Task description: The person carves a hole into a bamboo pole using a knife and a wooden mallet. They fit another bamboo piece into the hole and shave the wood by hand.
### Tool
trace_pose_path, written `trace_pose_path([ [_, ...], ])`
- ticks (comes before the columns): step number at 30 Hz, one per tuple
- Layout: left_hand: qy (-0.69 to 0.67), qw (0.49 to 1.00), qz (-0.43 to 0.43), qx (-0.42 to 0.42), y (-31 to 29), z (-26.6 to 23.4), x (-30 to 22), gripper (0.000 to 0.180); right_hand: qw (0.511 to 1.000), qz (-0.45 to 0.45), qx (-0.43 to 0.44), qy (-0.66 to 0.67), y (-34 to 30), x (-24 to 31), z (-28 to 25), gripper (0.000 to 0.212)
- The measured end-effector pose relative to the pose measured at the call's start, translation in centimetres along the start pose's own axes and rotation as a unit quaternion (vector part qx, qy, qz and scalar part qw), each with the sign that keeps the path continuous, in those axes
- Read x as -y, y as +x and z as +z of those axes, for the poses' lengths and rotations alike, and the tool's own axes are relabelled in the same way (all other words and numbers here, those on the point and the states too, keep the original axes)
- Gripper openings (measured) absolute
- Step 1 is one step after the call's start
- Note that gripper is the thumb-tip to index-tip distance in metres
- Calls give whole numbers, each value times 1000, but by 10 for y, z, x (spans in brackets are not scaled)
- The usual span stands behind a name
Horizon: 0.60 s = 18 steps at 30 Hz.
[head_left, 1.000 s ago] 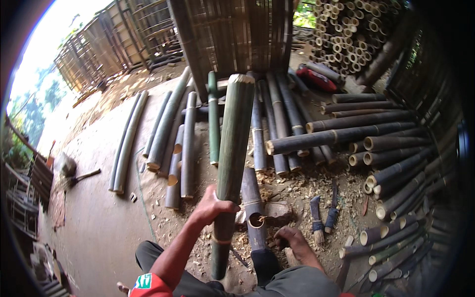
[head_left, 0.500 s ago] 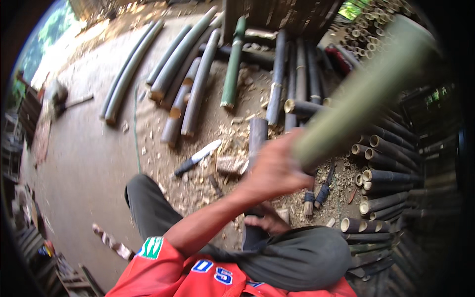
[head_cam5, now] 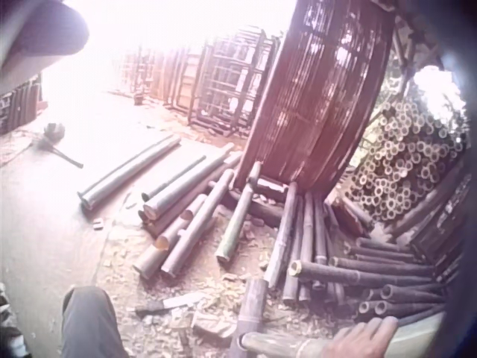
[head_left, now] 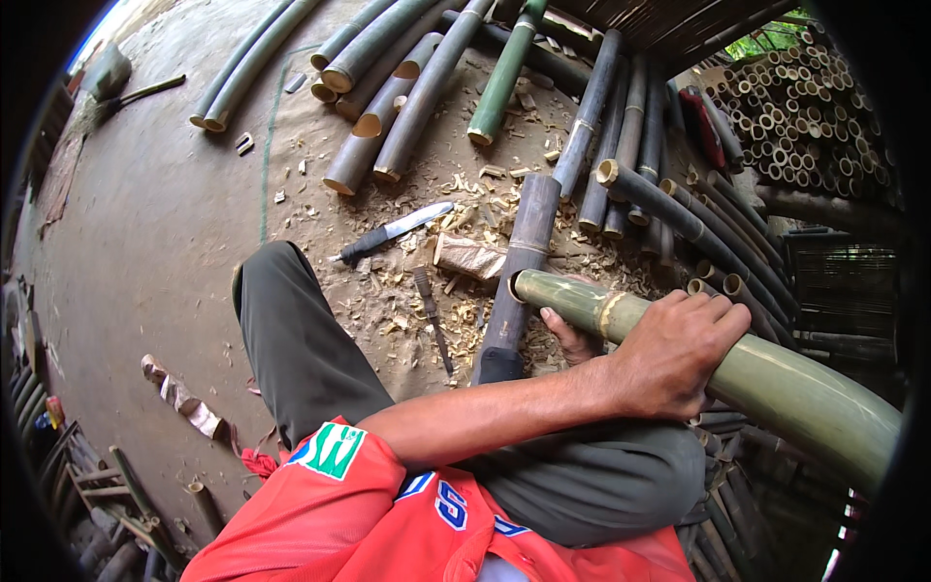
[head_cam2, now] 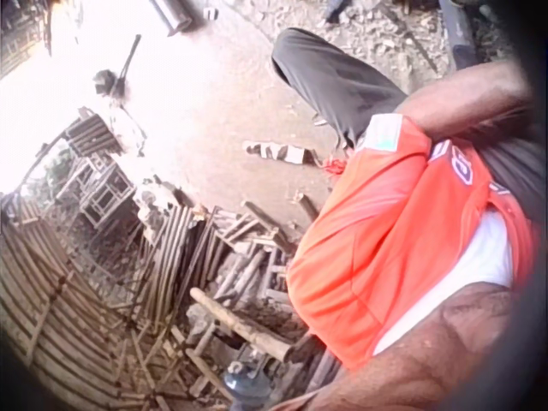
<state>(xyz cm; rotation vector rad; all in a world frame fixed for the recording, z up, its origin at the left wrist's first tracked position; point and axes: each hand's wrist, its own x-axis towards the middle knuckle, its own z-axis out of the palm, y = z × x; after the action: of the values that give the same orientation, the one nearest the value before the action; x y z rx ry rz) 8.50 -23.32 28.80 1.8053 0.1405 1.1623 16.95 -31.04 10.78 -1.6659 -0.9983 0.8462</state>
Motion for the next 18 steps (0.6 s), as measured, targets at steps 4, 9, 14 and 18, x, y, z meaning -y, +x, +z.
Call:
trace_pose_path([
  [4, -5, 1000, -8, 8, -2, -8, 1, 53, 997, -14, 15, -76, 0, -20, -4, 79],
  [9, -49, 999, -11, 18, -1, -11, 17, 47, 978, -74, 16, -192, -3, -4, -2, 66],
  [14, -84, 995, -37, 27, 11, -11, 23, 46, 974, -77, -55, -208, -22, 101, -50, 61],
  [18, -105, 978, -66, 168, 20, -36, 51, 57, 950, -157, -145, -226, -17, 210, -109, 57],
])
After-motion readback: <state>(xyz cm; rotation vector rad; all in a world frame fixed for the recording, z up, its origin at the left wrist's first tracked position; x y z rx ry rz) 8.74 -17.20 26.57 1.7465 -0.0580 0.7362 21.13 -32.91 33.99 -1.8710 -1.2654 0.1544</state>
